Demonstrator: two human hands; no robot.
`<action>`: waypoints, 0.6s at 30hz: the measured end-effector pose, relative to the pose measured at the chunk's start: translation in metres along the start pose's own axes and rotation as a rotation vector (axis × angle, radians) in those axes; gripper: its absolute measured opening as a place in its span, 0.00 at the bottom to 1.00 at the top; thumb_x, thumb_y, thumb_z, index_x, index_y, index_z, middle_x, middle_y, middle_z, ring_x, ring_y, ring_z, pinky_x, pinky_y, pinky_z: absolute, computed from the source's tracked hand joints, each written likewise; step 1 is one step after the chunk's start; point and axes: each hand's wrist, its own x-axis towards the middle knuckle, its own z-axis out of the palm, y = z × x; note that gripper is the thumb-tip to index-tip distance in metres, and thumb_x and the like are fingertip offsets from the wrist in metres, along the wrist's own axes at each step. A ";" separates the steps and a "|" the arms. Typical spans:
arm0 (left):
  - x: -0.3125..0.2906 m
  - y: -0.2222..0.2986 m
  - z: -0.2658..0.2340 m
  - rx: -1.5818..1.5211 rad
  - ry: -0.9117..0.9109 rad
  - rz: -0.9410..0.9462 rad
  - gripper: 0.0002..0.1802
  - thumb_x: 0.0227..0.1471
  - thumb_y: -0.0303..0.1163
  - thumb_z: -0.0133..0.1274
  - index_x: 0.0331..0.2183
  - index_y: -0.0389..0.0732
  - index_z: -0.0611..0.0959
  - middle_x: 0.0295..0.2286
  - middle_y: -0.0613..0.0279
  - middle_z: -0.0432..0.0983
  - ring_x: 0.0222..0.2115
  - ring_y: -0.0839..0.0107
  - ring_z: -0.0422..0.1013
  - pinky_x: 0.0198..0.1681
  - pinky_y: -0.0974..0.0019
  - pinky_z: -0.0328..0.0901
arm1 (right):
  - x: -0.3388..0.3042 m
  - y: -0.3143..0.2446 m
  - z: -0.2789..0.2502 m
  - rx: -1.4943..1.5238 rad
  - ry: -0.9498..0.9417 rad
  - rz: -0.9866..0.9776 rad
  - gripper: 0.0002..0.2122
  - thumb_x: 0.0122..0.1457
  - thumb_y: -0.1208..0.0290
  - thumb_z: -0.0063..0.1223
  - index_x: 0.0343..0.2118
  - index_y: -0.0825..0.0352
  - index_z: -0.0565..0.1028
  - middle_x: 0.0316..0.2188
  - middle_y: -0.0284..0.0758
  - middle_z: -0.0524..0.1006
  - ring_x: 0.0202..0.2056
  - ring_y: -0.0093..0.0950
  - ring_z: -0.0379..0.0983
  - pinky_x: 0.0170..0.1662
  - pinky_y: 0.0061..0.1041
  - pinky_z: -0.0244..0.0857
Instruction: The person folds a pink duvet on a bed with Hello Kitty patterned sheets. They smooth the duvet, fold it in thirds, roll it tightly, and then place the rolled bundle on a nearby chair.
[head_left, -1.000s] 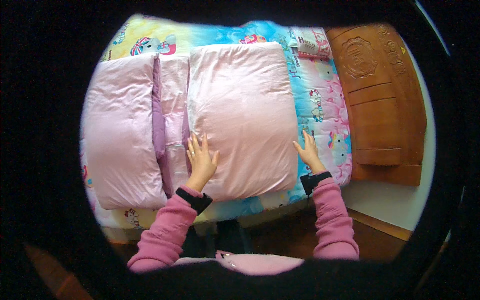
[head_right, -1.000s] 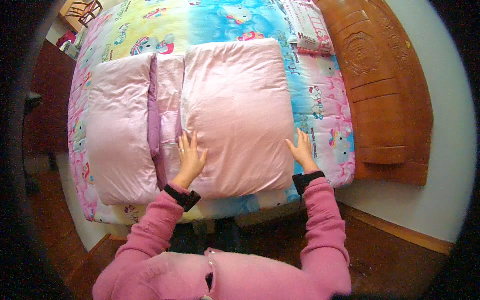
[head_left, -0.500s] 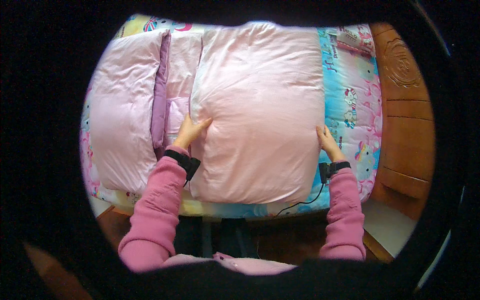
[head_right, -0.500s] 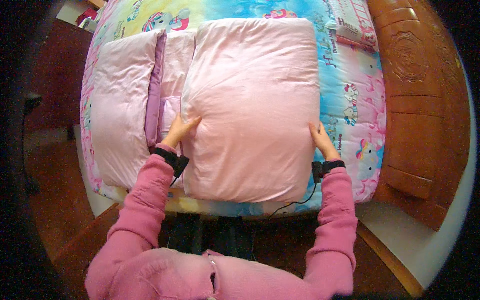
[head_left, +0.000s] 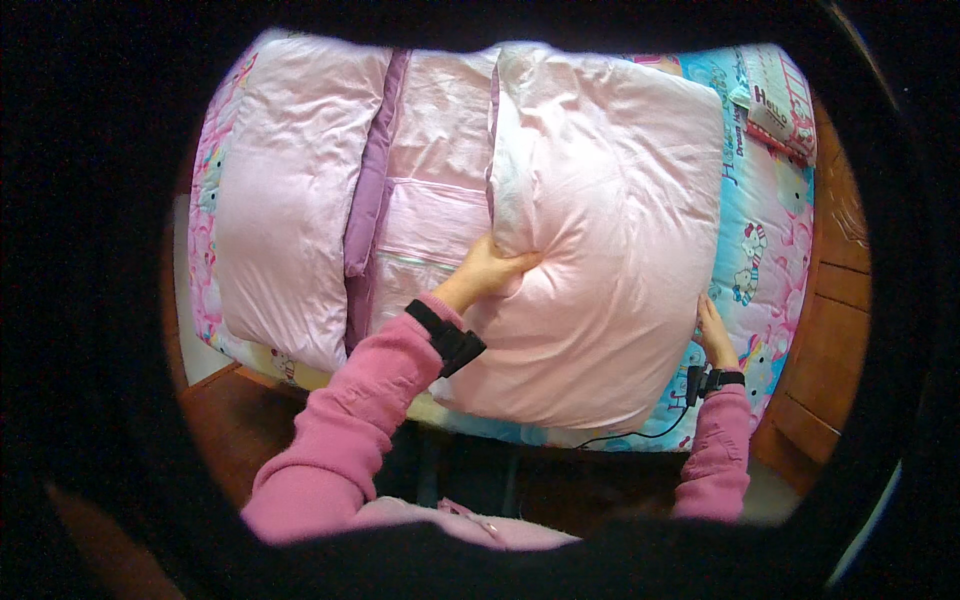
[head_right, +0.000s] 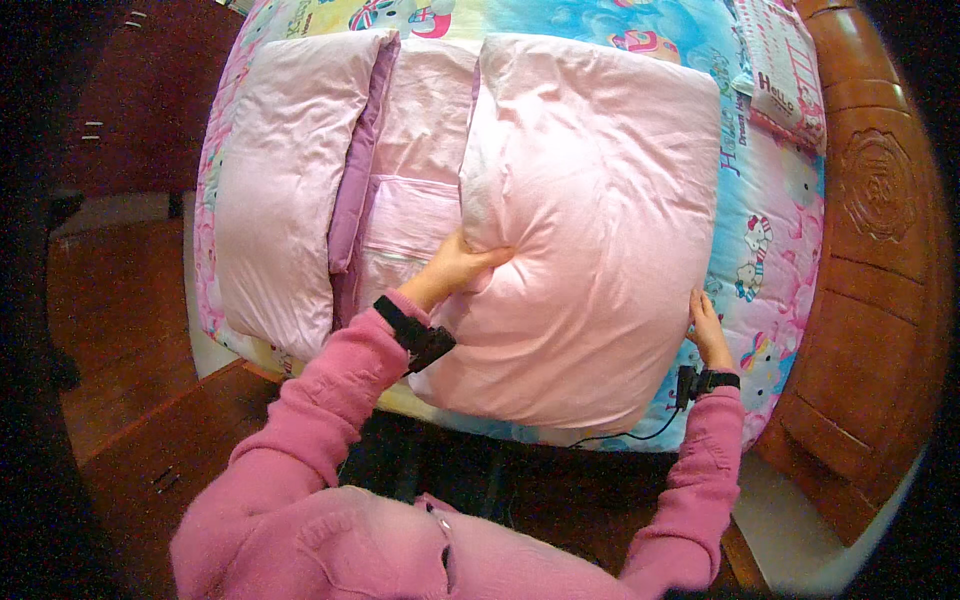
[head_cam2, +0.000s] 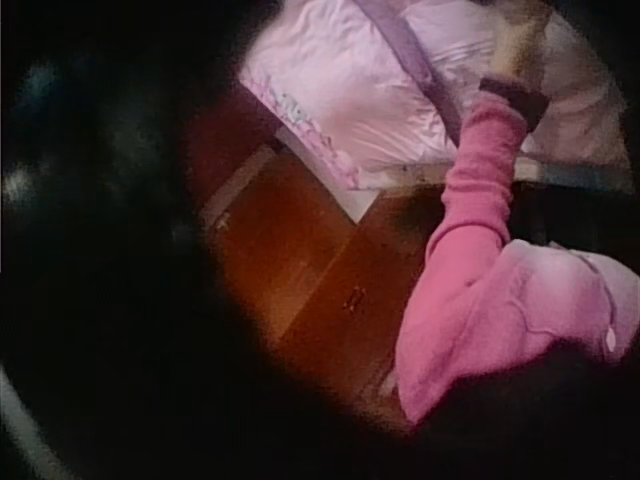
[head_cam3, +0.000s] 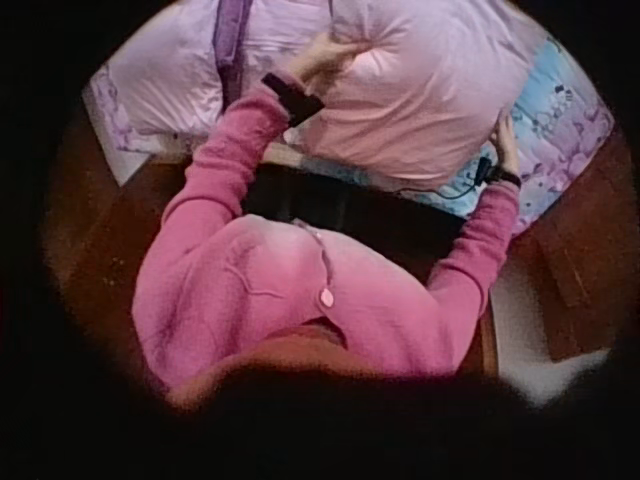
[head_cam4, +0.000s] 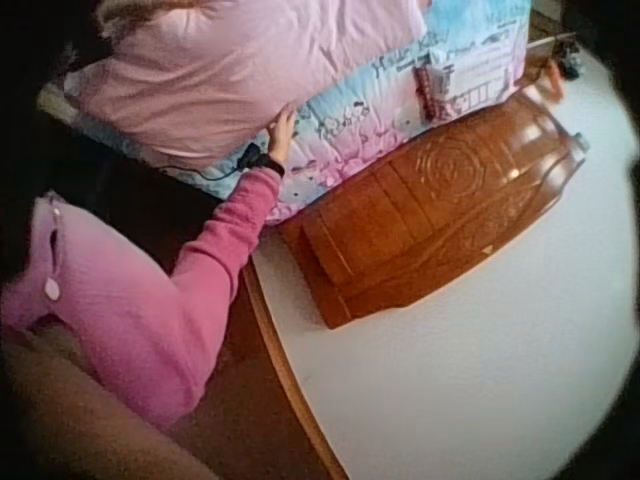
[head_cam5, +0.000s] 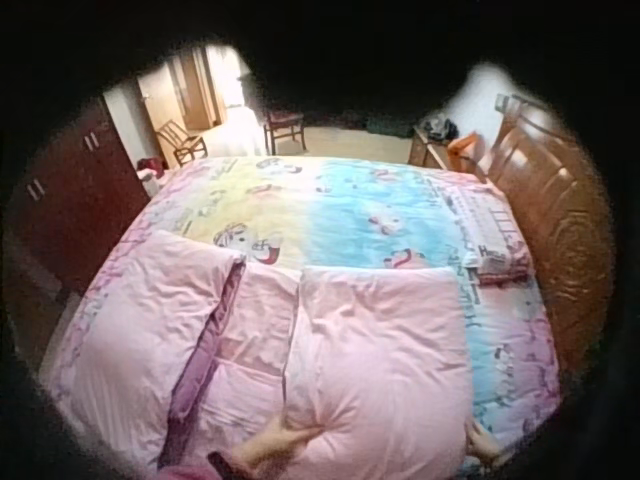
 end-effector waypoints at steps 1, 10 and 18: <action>0.002 -0.005 -0.007 -0.025 0.013 0.008 0.29 0.42 0.35 0.68 0.44 0.30 0.78 0.39 0.56 0.79 0.39 0.69 0.74 0.44 0.65 0.67 | 0.000 -0.002 0.001 -0.002 -0.023 -0.041 0.34 0.61 0.41 0.43 0.65 0.53 0.53 0.60 0.31 0.62 0.58 0.32 0.58 0.54 0.43 0.57; 0.006 -0.033 -0.028 0.310 0.390 -0.018 0.45 0.37 0.36 0.70 0.54 0.31 0.67 0.46 0.50 0.71 0.46 0.59 0.69 0.50 0.58 0.64 | -0.006 -0.020 0.017 -0.097 0.002 -0.038 0.36 0.57 0.41 0.51 0.63 0.57 0.57 0.53 0.34 0.67 0.52 0.30 0.64 0.50 0.41 0.62; -0.038 0.017 0.009 0.910 0.312 0.234 0.38 0.45 0.30 0.60 0.58 0.37 0.65 0.52 0.41 0.60 0.50 0.45 0.63 0.54 0.52 0.60 | 0.021 -0.017 -0.005 0.108 -0.250 0.067 0.26 0.61 0.48 0.50 0.54 0.62 0.67 0.49 0.28 0.72 0.48 0.24 0.68 0.50 0.35 0.64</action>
